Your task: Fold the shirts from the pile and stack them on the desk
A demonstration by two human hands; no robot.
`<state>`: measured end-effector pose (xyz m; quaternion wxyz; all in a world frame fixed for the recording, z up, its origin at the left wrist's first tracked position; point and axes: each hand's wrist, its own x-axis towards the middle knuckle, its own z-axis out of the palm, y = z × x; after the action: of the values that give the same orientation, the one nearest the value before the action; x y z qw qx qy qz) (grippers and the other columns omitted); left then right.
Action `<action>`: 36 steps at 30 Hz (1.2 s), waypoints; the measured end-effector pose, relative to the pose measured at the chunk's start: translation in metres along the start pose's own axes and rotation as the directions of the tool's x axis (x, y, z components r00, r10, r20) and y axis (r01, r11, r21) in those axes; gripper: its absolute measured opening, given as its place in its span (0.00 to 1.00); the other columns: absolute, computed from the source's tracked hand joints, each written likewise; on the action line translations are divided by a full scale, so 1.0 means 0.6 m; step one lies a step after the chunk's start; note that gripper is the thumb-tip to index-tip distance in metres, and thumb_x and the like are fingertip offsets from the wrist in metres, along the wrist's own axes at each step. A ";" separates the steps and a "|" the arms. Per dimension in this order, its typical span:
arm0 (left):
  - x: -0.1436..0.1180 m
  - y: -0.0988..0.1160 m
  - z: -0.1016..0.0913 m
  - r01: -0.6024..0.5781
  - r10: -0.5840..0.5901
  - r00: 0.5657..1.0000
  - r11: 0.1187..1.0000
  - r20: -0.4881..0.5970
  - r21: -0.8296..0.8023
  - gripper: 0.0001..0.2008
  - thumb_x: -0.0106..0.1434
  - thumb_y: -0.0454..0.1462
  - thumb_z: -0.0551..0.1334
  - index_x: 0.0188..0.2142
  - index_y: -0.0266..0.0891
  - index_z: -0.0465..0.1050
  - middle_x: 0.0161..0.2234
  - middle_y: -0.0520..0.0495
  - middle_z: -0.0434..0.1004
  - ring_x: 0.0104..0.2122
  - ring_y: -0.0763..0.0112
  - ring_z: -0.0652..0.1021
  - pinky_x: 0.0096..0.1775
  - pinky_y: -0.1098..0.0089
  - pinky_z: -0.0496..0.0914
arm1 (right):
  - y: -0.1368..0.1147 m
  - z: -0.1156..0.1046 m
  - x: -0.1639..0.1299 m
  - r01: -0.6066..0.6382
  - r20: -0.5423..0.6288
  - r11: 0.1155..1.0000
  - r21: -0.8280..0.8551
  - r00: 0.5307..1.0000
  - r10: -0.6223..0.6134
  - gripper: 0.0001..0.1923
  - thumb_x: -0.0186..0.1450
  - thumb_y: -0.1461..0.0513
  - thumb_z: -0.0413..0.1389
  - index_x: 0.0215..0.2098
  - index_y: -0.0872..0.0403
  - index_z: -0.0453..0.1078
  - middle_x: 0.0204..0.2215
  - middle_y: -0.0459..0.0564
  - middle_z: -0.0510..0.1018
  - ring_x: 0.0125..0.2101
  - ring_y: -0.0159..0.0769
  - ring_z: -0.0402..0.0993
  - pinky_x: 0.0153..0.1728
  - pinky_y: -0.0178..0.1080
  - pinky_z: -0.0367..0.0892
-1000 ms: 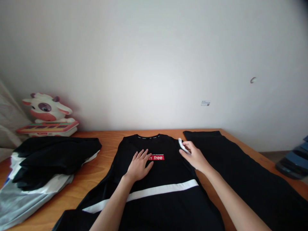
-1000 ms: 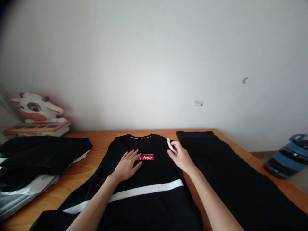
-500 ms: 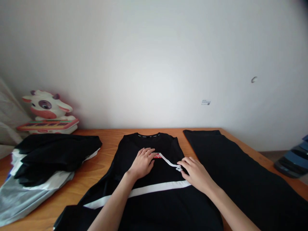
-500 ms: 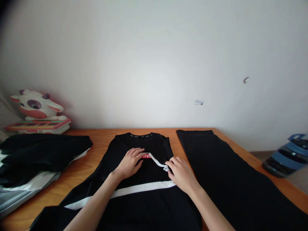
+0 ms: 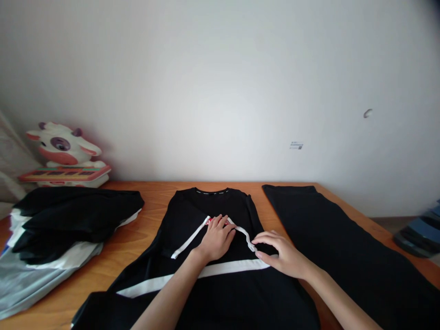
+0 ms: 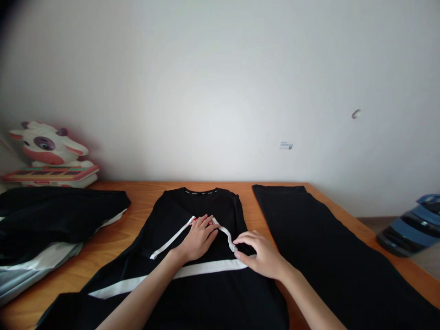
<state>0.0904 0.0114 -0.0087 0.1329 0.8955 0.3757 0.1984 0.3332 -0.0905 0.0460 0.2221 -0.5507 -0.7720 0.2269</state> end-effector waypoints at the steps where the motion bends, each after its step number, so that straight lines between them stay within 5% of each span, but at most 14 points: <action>1: 0.003 -0.001 -0.001 0.007 -0.007 1.000 1.000 0.004 -0.028 0.19 0.76 0.42 0.49 0.58 0.46 0.73 0.64 0.41 0.68 0.67 0.50 0.64 0.65 0.43 0.58 | 0.002 0.004 0.000 -0.004 -0.012 1.000 0.003 1.000 0.004 0.14 0.69 0.51 0.56 0.49 0.45 0.77 0.50 0.51 0.80 0.53 0.46 0.75 0.59 0.49 0.65; 8: 0.018 -0.008 -0.011 0.022 -0.073 0.991 0.910 -0.109 -0.413 0.21 0.76 0.41 0.46 0.55 0.41 0.75 0.60 0.42 0.73 0.58 0.65 0.74 0.62 0.61 0.67 | 0.010 0.004 0.005 -0.043 -0.005 0.996 0.079 0.999 0.043 0.16 0.70 0.49 0.54 0.47 0.46 0.77 0.49 0.52 0.81 0.52 0.46 0.75 0.58 0.49 0.66; 16: 0.004 0.016 -0.005 0.050 -0.046 0.998 0.995 0.051 -0.083 0.20 0.75 0.43 0.50 0.61 0.48 0.70 0.66 0.43 0.67 0.69 0.46 0.59 0.66 0.32 0.46 | 0.020 0.003 0.028 -0.033 0.034 0.997 0.069 0.999 0.031 0.13 0.70 0.52 0.56 0.43 0.47 0.78 0.44 0.49 0.81 0.43 0.40 0.77 0.46 0.41 0.71; 19: 0.007 0.016 -0.011 0.051 -0.041 0.998 0.979 0.056 -0.197 0.20 0.75 0.42 0.50 0.63 0.45 0.68 0.66 0.43 0.68 0.67 0.52 0.64 0.67 0.38 0.49 | 0.022 0.009 0.027 -0.040 0.026 0.998 0.057 0.999 0.038 0.12 0.70 0.51 0.56 0.43 0.47 0.78 0.44 0.49 0.81 0.43 0.40 0.77 0.47 0.41 0.71; 25: 0.005 0.023 -0.015 0.113 -0.154 0.975 0.963 -0.158 -0.244 0.19 0.75 0.38 0.48 0.56 0.41 0.72 0.58 0.41 0.75 0.57 0.59 0.74 0.63 0.48 0.60 | 0.008 0.009 0.023 -0.043 -0.024 0.999 0.022 0.999 0.044 0.14 0.71 0.51 0.53 0.40 0.47 0.77 0.40 0.49 0.82 0.42 0.41 0.78 0.45 0.41 0.71; 30: -0.005 0.033 -0.025 0.183 -0.199 0.937 0.980 -0.288 -0.083 0.18 0.73 0.38 0.50 0.51 0.42 0.77 0.51 0.40 0.79 0.51 0.55 0.76 0.58 0.49 0.64 | 0.048 0.010 0.046 -0.143 -0.287 0.988 -0.055 0.950 0.122 0.19 0.72 0.49 0.46 0.40 0.47 0.75 0.38 0.52 0.84 0.40 0.43 0.79 0.45 0.44 0.73; 32: -0.008 0.033 -0.030 0.141 -0.146 0.948 0.989 -0.283 -0.040 0.19 0.70 0.41 0.56 0.56 0.43 0.74 0.57 0.39 0.75 0.57 0.50 0.72 0.59 0.48 0.64 | 0.074 0.009 0.071 -0.196 -0.355 0.972 -0.128 0.924 0.140 0.18 0.72 0.53 0.45 0.45 0.48 0.75 0.43 0.52 0.83 0.45 0.43 0.79 0.49 0.44 0.72; 34: -0.010 0.032 -0.033 -0.041 0.035 0.982 0.999 -0.186 -0.027 0.26 0.66 0.43 0.60 0.63 0.45 0.69 0.65 0.40 0.67 0.65 0.47 0.65 0.62 0.45 0.60 | 0.094 0.008 0.106 -0.241 -0.372 0.948 -0.209 0.916 0.151 0.18 0.71 0.58 0.44 0.50 0.50 0.74 0.48 0.53 0.83 0.50 0.43 0.78 0.54 0.45 0.70; 36: -0.012 0.030 -0.034 -0.250 0.248 0.968 0.966 -0.037 -0.072 0.28 0.66 0.45 0.61 0.65 0.48 0.66 0.67 0.43 0.65 0.67 0.49 0.62 0.66 0.44 0.54 | 0.107 0.011 0.145 -0.271 -0.368 0.929 -0.253 0.915 0.167 0.20 0.70 0.62 0.44 0.53 0.53 0.73 0.52 0.56 0.81 0.54 0.44 0.76 0.58 0.46 0.66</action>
<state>0.0877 -0.0046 0.0148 0.1359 0.9269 0.2544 0.2403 0.3518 0.0101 0.0109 0.2391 -0.6925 -0.6798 0.0330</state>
